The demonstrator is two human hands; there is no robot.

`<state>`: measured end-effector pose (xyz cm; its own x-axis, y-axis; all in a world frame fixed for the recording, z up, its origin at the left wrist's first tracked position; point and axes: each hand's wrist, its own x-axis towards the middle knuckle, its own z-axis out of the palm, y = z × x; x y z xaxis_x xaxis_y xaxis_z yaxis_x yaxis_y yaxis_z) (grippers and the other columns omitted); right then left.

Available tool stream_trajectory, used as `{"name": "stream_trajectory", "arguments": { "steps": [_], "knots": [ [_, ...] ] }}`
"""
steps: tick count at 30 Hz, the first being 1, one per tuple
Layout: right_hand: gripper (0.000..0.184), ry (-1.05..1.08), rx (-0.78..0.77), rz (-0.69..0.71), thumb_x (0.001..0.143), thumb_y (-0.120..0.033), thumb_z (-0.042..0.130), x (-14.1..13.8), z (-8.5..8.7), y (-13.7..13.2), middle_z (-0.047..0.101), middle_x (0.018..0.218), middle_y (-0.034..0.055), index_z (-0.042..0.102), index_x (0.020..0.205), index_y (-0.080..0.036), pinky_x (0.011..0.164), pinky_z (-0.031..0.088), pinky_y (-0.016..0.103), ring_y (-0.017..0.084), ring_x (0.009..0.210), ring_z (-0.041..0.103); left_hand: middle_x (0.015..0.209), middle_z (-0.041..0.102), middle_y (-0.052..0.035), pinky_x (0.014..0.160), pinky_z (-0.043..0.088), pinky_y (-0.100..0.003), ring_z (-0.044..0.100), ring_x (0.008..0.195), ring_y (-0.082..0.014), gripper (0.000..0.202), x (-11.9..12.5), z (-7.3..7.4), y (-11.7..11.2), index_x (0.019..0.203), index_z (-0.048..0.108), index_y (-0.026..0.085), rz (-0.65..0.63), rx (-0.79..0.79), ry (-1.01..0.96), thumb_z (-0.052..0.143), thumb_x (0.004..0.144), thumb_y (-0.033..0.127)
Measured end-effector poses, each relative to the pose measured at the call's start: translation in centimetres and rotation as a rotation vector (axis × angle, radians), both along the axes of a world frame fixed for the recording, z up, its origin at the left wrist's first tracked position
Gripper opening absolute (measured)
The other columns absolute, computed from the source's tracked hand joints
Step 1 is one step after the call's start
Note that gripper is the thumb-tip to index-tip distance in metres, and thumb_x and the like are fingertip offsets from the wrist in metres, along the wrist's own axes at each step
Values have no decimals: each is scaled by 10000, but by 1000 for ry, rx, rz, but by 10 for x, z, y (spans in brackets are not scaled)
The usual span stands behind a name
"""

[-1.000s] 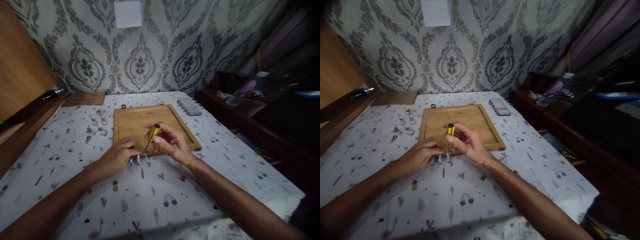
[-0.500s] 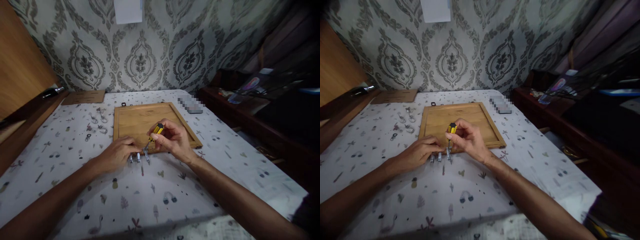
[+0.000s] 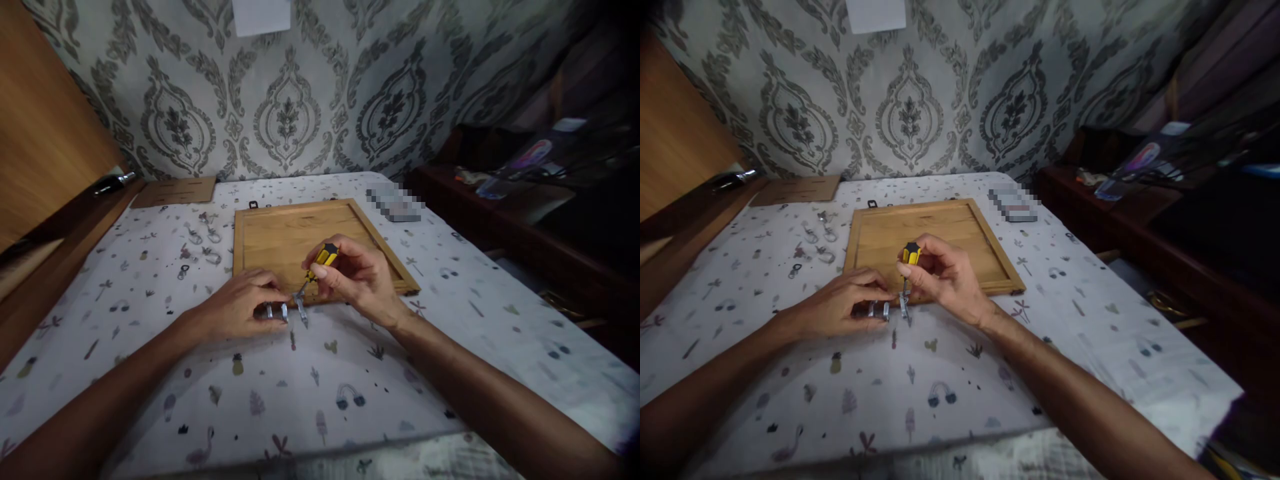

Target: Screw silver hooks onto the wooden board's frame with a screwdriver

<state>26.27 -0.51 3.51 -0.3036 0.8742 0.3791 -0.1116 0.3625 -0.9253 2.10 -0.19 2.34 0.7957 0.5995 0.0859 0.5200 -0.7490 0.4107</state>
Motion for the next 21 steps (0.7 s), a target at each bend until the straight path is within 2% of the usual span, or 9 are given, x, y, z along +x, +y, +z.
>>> {"name": "stream_trajectory", "arguments": {
  "steps": [6,21],
  "knots": [
    [413,-9,-5,-6,812,-532,867,1,3,-1,639,702,-35,614,828,-207,437,528,200,73,462,578,1074,666,-67,908,507,-378,638,1016,-239,313,3,-8,-3,1216,777,242,57,-9,-45,708,992,450],
    [418,-10,9,-26,806,-535,875,-2,5,0,640,680,-35,628,809,-197,430,530,182,66,451,583,1088,671,-65,905,505,-371,643,1025,-244,312,2,-4,-3,1212,771,253,57,1,-3,730,961,433]
  ]
}}
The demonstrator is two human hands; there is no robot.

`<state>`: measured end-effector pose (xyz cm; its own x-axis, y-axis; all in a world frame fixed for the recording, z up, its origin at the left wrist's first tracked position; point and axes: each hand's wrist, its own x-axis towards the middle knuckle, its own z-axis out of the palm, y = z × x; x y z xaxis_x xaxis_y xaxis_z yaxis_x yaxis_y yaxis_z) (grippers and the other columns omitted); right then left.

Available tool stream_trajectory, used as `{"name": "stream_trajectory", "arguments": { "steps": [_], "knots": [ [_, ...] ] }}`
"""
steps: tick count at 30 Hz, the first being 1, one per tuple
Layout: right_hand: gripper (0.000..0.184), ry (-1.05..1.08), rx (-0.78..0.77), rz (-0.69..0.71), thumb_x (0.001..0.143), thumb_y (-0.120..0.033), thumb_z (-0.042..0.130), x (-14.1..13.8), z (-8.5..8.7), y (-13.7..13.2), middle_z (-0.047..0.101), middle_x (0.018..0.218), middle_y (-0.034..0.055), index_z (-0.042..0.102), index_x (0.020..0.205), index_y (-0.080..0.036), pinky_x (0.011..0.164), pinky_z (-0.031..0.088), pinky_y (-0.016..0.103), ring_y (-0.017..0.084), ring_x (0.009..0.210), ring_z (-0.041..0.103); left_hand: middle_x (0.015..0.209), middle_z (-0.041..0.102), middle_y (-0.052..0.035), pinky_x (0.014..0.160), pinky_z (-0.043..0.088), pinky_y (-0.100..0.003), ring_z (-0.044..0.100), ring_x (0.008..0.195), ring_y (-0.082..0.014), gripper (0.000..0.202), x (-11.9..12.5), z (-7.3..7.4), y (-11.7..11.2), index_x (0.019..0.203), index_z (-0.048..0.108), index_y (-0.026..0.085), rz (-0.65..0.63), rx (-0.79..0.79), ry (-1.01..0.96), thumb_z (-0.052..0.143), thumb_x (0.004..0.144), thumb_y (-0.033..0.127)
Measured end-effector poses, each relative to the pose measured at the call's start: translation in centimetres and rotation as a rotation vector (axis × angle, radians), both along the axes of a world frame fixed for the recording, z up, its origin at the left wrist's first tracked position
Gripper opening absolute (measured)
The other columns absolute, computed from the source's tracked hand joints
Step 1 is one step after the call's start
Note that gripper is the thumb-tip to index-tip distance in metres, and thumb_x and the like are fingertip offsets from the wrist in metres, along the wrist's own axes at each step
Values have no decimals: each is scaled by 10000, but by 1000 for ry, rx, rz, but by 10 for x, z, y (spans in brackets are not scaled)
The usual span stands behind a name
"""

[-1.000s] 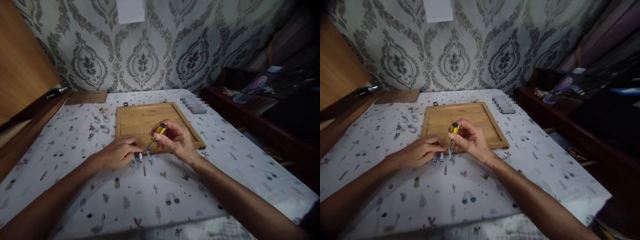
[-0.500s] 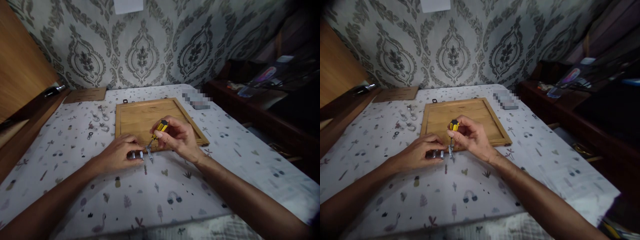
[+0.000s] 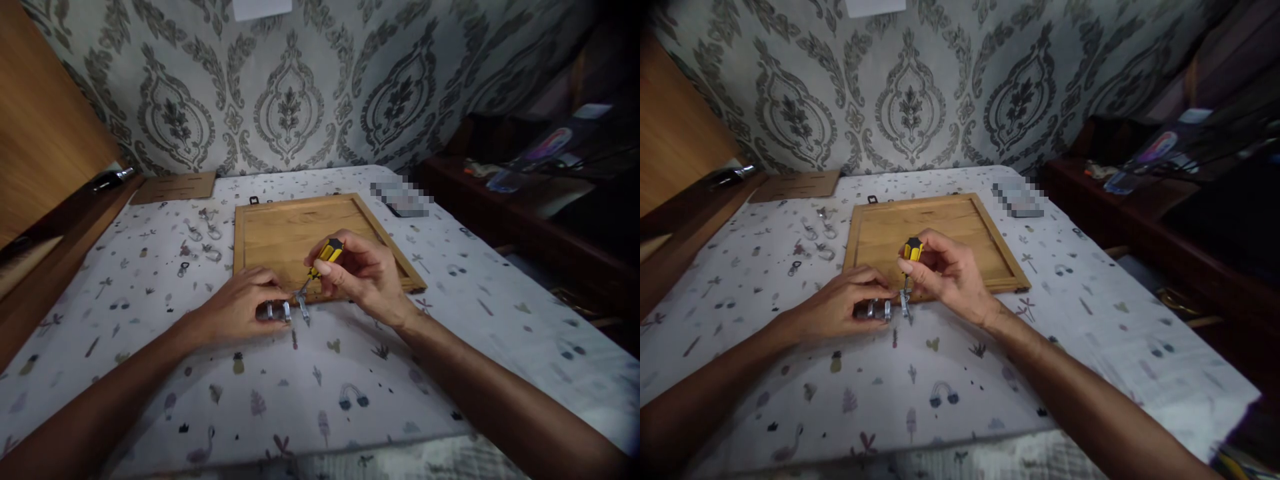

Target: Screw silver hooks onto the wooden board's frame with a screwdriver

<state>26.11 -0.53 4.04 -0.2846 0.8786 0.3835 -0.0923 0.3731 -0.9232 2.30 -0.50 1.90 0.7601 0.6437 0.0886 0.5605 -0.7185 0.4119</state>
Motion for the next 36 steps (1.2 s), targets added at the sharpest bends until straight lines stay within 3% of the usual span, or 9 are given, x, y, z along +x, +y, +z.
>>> {"name": "stream_trajectory", "arguments": {
  "steps": [9,15,21,26,32,36],
  "knots": [
    [408,-1,21,13,829,-538,855,2,-3,1,632,670,-39,620,834,-205,421,516,194,73,449,579,1117,666,-76,928,516,-390,642,1044,-252,338,-4,-5,4,1242,758,242,-31,-10,-26,752,933,379],
    [404,11,7,10,825,-530,860,1,-3,1,631,684,-43,619,834,-206,429,519,190,71,462,586,1116,667,-76,920,519,-391,642,1040,-251,328,-3,-2,2,1238,754,243,-41,-19,-45,716,967,425],
    [372,-27,-4,20,873,-525,820,4,0,-2,651,730,-29,720,1008,-194,494,544,211,80,505,621,1115,673,-86,911,525,-391,645,1052,-262,361,-3,-5,2,1236,757,222,-39,4,-66,713,969,461],
    [362,-15,18,-6,837,-505,855,4,5,-2,672,801,-8,705,863,-177,429,498,183,46,469,568,1105,675,-84,908,525,-398,644,1047,-261,332,-1,-3,0,1211,760,222,-27,11,-49,711,970,445],
    [473,4,-67,21,756,-556,901,2,4,-3,595,639,-56,595,786,-196,420,481,181,62,455,540,1142,690,-82,923,525,-411,644,1066,-265,310,0,-3,1,1210,758,244,-18,1,-38,719,968,434],
    [414,-3,-43,58,812,-529,872,5,4,-2,615,682,-43,657,880,-182,471,511,192,69,500,566,1130,686,-83,928,523,-411,645,1059,-266,303,-1,-4,1,1204,761,241,-19,2,-45,728,960,418]
  ]
}}
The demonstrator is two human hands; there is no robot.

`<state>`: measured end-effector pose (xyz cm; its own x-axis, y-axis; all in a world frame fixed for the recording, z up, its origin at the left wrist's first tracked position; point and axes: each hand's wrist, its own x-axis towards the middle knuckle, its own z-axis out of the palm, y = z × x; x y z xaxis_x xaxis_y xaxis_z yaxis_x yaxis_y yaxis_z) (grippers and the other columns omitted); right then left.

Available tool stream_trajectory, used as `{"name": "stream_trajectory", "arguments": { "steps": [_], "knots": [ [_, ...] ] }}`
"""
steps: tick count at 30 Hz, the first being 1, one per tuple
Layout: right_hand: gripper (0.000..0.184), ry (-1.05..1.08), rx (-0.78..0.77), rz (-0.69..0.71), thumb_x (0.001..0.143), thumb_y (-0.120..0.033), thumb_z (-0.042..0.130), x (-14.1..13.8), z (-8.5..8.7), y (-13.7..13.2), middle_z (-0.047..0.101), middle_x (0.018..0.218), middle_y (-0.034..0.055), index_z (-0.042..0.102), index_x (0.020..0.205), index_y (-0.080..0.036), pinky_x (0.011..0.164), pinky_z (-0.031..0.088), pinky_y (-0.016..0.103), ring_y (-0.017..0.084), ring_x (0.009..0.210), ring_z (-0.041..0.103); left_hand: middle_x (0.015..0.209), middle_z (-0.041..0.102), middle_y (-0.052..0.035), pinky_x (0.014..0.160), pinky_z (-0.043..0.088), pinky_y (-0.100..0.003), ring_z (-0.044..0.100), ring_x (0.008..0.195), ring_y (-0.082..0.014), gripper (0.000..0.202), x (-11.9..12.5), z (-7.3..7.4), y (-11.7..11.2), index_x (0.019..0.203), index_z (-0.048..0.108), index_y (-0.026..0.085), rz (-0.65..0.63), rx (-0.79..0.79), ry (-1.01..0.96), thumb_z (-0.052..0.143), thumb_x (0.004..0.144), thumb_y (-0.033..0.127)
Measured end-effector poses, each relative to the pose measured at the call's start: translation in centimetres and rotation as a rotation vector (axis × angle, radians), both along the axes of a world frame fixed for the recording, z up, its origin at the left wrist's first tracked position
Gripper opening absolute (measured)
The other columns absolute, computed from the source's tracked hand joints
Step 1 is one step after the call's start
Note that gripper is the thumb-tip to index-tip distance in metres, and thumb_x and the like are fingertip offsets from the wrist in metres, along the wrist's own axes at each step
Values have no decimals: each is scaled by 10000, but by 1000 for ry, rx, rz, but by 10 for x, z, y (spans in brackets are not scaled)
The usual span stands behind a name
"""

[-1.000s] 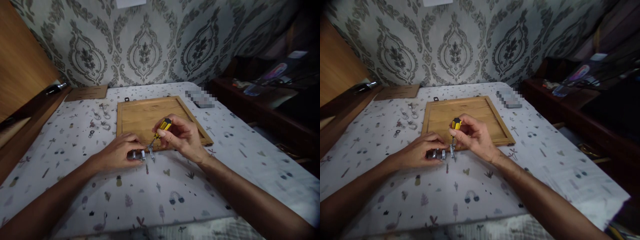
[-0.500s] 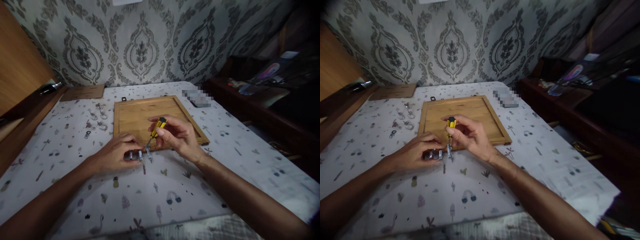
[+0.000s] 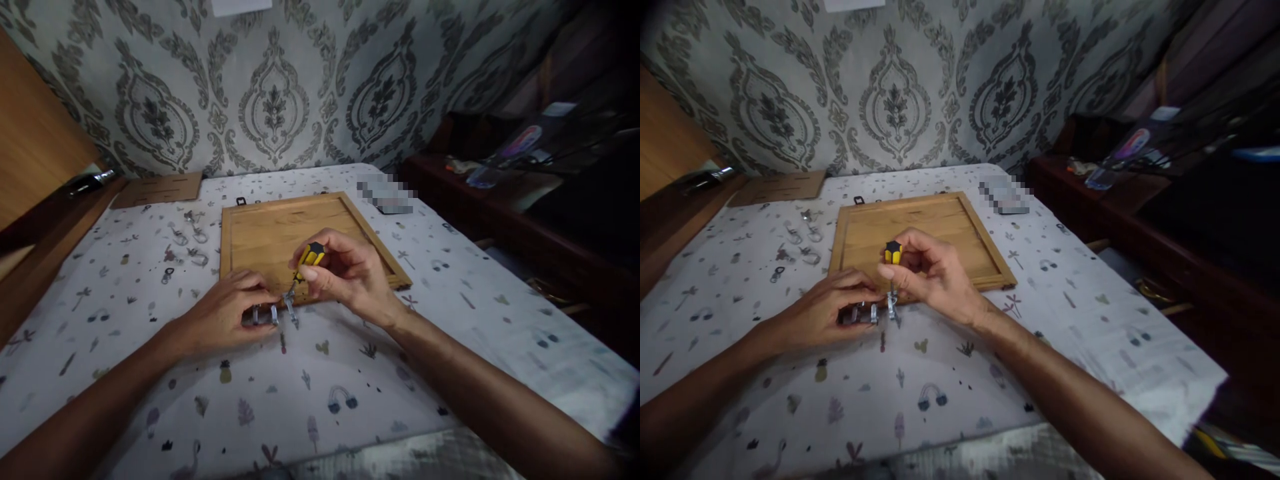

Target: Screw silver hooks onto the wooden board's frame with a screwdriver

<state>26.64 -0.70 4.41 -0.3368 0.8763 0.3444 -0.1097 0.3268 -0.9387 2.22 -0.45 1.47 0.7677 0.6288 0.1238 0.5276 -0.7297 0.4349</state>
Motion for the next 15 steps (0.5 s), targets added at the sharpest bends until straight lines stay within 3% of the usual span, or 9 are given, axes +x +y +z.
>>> {"name": "stream_trajectory", "arguments": {
  "steps": [3,5,11,15],
  "knots": [
    [406,-19,21,25,866,-544,818,3,2,1,653,737,-17,732,998,-169,502,541,211,74,515,592,1117,681,-82,901,523,-395,644,1058,-266,282,0,0,-1,1174,767,237,4,17,-14,725,963,419],
    [394,-25,21,7,854,-536,831,3,4,0,648,724,-17,744,956,-165,466,523,206,73,489,592,1118,679,-78,893,520,-387,641,1058,-262,280,0,0,-2,1178,764,240,7,21,-22,727,964,416],
    [429,46,-26,-54,755,-483,923,-2,4,-2,609,635,-48,611,776,-190,402,491,173,66,448,548,1132,685,-78,901,519,-388,644,1062,-260,279,2,1,-2,1192,758,233,8,9,-17,745,952,376],
    [424,42,-63,3,768,-484,916,0,5,-2,676,723,-22,620,846,-191,465,540,191,69,501,578,1136,684,-78,904,518,-393,643,1059,-259,283,1,0,-2,1187,756,231,13,3,0,729,963,402]
  ]
}}
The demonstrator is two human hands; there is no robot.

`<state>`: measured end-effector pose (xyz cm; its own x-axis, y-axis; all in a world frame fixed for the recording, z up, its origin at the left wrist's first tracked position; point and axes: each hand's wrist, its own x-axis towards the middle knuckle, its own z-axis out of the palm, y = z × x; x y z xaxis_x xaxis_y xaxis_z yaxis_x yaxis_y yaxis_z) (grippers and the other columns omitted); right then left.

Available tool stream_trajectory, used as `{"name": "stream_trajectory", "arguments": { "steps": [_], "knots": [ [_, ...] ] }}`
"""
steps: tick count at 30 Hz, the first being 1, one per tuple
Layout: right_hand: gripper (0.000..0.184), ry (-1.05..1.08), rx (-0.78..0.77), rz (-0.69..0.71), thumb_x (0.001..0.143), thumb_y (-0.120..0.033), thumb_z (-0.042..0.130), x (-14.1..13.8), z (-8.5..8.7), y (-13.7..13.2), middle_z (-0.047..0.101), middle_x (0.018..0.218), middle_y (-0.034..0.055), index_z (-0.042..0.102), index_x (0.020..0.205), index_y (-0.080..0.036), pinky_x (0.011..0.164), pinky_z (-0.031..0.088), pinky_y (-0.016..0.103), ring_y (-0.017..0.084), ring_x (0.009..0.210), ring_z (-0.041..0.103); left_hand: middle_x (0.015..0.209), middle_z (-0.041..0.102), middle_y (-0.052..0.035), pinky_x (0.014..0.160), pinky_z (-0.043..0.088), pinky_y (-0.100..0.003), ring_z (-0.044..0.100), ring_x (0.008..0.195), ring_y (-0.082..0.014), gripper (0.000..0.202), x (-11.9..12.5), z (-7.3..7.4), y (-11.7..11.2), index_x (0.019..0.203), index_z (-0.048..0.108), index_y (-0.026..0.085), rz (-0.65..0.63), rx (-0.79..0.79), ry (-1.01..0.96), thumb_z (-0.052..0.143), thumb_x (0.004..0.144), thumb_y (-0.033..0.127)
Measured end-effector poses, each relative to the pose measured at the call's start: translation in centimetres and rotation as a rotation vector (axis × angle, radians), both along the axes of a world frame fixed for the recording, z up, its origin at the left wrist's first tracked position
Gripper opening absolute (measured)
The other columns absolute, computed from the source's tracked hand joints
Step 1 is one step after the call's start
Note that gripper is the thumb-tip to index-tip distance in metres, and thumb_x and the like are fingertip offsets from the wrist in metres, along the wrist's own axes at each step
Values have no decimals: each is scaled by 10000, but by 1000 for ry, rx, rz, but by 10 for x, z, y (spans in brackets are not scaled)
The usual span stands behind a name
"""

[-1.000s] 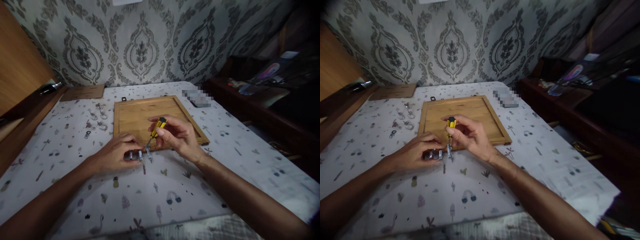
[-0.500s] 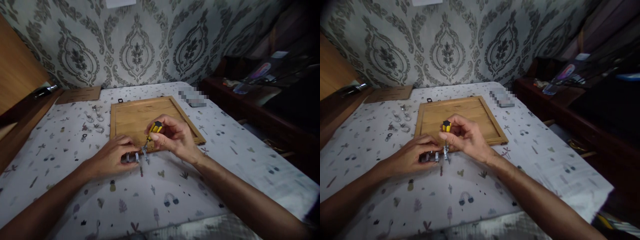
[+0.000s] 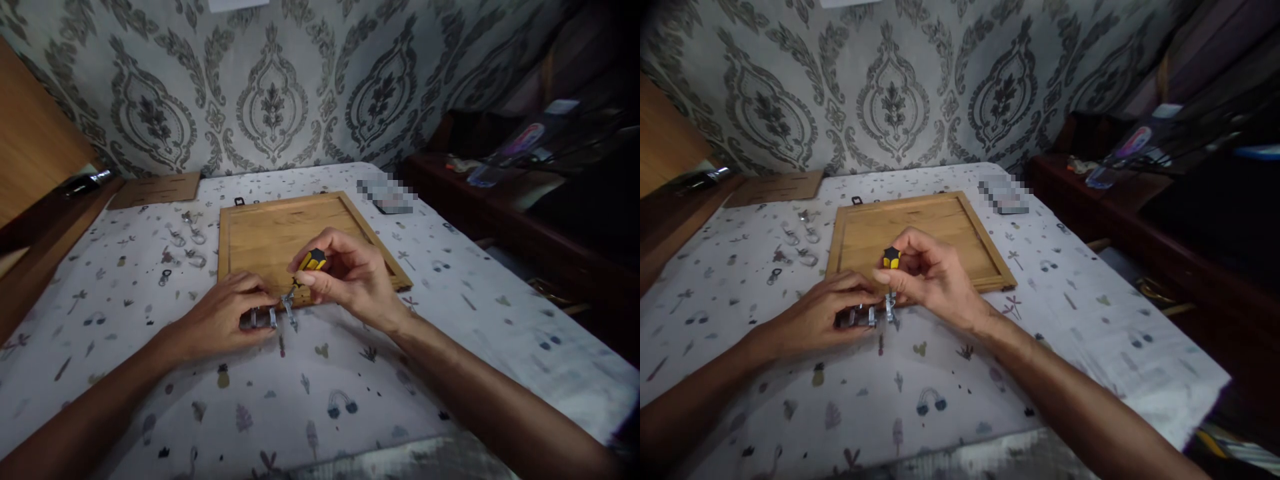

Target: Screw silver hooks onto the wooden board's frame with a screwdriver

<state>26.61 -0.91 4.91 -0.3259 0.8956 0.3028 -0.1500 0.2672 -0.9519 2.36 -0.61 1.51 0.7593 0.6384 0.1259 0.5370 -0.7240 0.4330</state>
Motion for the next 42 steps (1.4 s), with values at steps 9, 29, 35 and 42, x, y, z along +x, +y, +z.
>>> {"name": "stream_trajectory", "arguments": {
  "steps": [9,29,35,42],
  "knots": [
    [388,12,24,-63,738,-460,941,-2,-7,1,602,603,-61,683,846,-190,426,519,190,77,452,567,1147,685,-80,906,521,-403,637,1062,-264,291,-1,-1,0,1193,754,236,2,8,7,741,960,410],
    [406,15,110,-235,824,-528,864,-1,-6,0,533,661,-52,601,840,-219,435,444,222,84,500,502,1168,683,-93,955,535,-419,638,1098,-271,303,-2,-2,0,1232,748,237,0,6,-31,703,977,395],
    [391,9,89,-193,842,-522,847,-4,-12,0,507,662,-56,604,879,-218,466,457,226,91,532,488,1172,680,-90,943,543,-426,641,1100,-280,307,-2,-2,0,1244,748,249,6,4,-21,715,966,375],
    [337,-41,175,-181,874,-465,833,-3,-13,1,532,697,-47,614,875,-210,496,448,227,89,557,481,1169,688,-93,939,551,-445,649,1102,-286,306,-2,-3,1,1245,738,247,-11,16,-35,704,978,392]
  ]
}}
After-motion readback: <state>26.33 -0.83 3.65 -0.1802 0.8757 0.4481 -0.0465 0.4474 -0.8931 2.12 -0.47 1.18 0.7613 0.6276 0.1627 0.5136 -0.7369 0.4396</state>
